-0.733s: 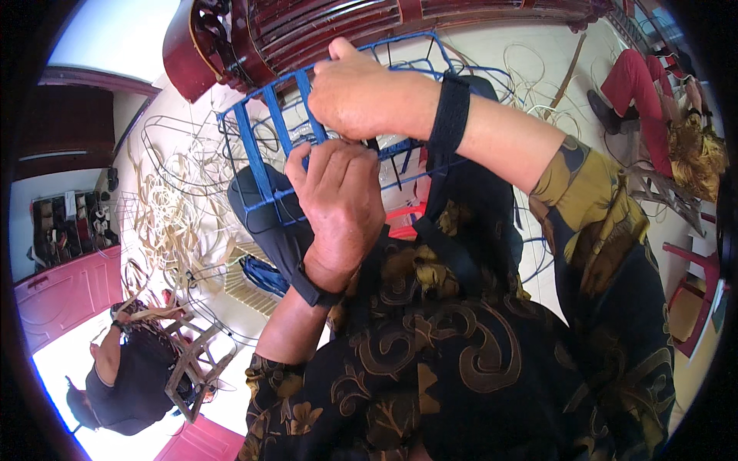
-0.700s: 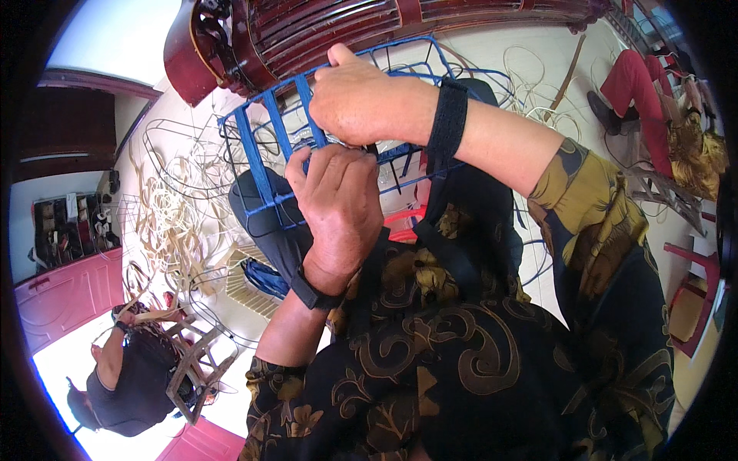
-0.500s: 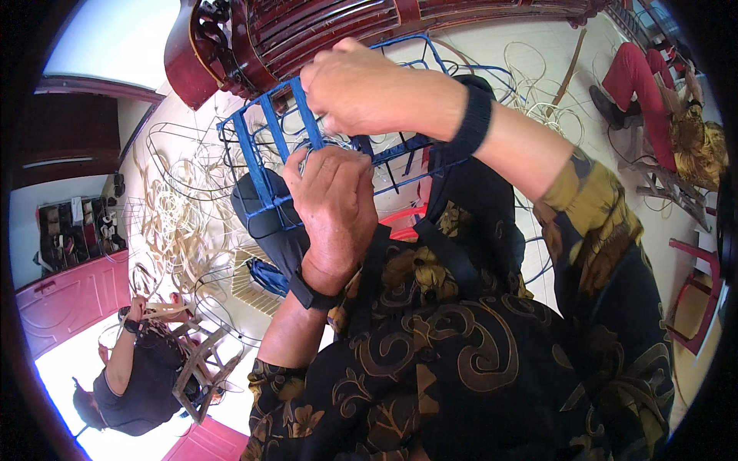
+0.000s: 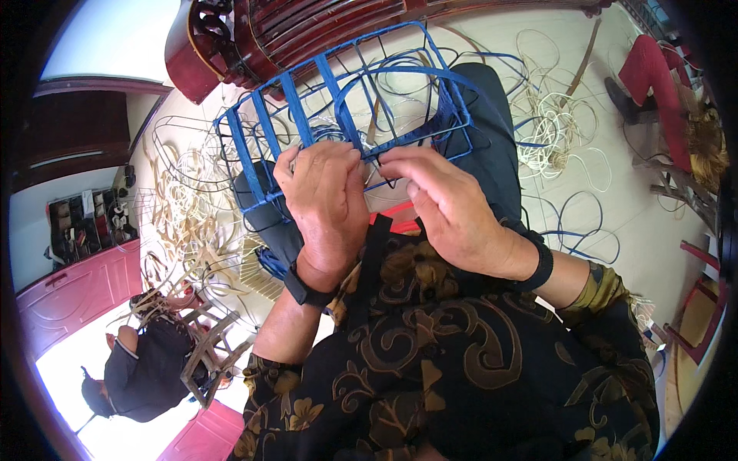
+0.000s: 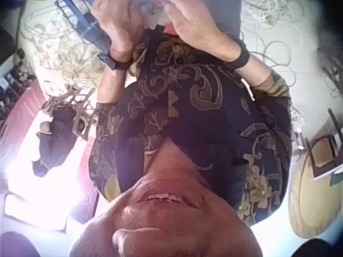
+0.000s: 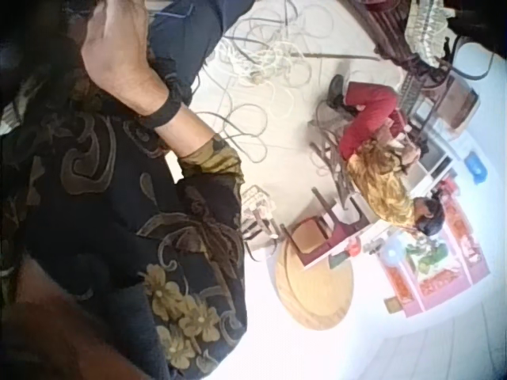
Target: The person weaves blue plastic straps through a metal frame to create a basket, pulling the straps tight and securing them around the wire structure by hand.
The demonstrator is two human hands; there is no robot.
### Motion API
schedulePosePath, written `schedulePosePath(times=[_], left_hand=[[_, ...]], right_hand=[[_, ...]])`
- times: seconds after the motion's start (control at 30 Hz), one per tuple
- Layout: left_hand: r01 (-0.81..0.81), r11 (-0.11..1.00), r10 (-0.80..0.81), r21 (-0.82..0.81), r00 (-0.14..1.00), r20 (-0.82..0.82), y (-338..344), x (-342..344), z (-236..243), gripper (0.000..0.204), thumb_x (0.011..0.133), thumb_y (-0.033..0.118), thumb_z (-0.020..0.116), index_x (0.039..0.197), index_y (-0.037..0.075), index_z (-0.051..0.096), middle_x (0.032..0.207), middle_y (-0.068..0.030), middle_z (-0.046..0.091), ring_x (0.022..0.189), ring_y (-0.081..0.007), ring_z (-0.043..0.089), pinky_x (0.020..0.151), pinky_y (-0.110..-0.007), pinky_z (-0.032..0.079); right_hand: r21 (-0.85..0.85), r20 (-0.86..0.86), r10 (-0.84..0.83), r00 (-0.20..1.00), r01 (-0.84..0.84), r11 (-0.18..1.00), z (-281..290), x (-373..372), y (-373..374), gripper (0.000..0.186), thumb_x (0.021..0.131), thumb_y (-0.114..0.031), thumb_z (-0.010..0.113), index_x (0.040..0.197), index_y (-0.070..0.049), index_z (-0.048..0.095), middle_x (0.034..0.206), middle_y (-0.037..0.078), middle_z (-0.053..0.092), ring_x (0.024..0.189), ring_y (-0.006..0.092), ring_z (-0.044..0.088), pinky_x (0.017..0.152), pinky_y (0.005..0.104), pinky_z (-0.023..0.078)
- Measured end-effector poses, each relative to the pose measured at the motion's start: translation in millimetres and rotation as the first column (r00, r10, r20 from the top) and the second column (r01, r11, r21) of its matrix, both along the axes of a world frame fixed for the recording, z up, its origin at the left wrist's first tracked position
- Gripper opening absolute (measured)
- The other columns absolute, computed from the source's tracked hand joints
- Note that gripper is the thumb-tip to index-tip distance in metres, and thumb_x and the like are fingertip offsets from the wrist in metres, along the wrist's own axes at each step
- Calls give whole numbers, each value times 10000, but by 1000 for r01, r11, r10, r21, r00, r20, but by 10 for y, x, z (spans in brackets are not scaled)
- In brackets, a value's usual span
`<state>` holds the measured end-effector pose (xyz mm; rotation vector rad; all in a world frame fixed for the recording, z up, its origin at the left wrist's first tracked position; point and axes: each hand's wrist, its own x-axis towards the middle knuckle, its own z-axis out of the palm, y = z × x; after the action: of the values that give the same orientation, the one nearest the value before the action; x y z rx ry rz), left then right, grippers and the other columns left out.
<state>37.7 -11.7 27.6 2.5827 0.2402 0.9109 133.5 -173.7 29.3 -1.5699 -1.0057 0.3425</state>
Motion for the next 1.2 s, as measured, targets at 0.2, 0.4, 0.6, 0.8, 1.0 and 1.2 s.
schedulePosePath(times=[0.2,0.4,0.6,0.8,1.0,1.2], left_hand=[[-25,998,22,-53,998,-51,-39,-21,70,127,816,-38,705,909,48,689,896,-70,703,924,-257,684,1067,-466,358],[-39,995,31,-97,996,-82,-12,-17,85,113,826,-37,705,893,54,692,875,-68,697,894,-244,684,1071,-460,355],[-27,993,18,-117,997,-78,-27,11,94,99,828,-13,723,875,60,676,854,-66,687,862,-243,675,1064,-449,357],[-22,993,14,-113,997,-72,-13,6,92,104,832,-12,722,881,64,669,819,-65,663,838,-254,655,1050,-453,357],[-14,992,5,-123,997,-79,2,-8,82,107,835,-16,713,892,67,675,821,-69,655,827,-255,646,1025,-448,364],[-14,994,6,-113,998,-66,8,6,62,113,830,-24,706,891,66,674,818,-68,656,835,-255,649,1016,-445,365]], right_hand=[[-62,-505,46,862,-89,994,-118,-62,45,316,987,-41,463,1295,25,498,1169,192,598,1008,305,635,898,410,501],[81,-906,145,399,-173,982,-155,78,261,386,1013,-59,447,1396,-11,466,1098,131,637,848,179,627,756,304,528],[-32,-947,-16,322,-45,998,-184,62,470,229,1027,-69,458,1210,-41,592,1018,69,659,889,145,628,790,298,526],[137,-873,146,466,-53,989,-441,35,511,277,1011,-62,461,1225,-39,636,1122,57,685,1014,118,629,918,274,488],[70,-806,127,578,-119,990,-455,109,549,306,1000,-79,467,1221,-16,670,1107,68,706,1019,153,650,927,274,488],[-200,-661,-20,750,-151,968,-505,60,454,291,1056,-151,491,1215,14,670,1021,105,723,956,159,658,865,311,516]])
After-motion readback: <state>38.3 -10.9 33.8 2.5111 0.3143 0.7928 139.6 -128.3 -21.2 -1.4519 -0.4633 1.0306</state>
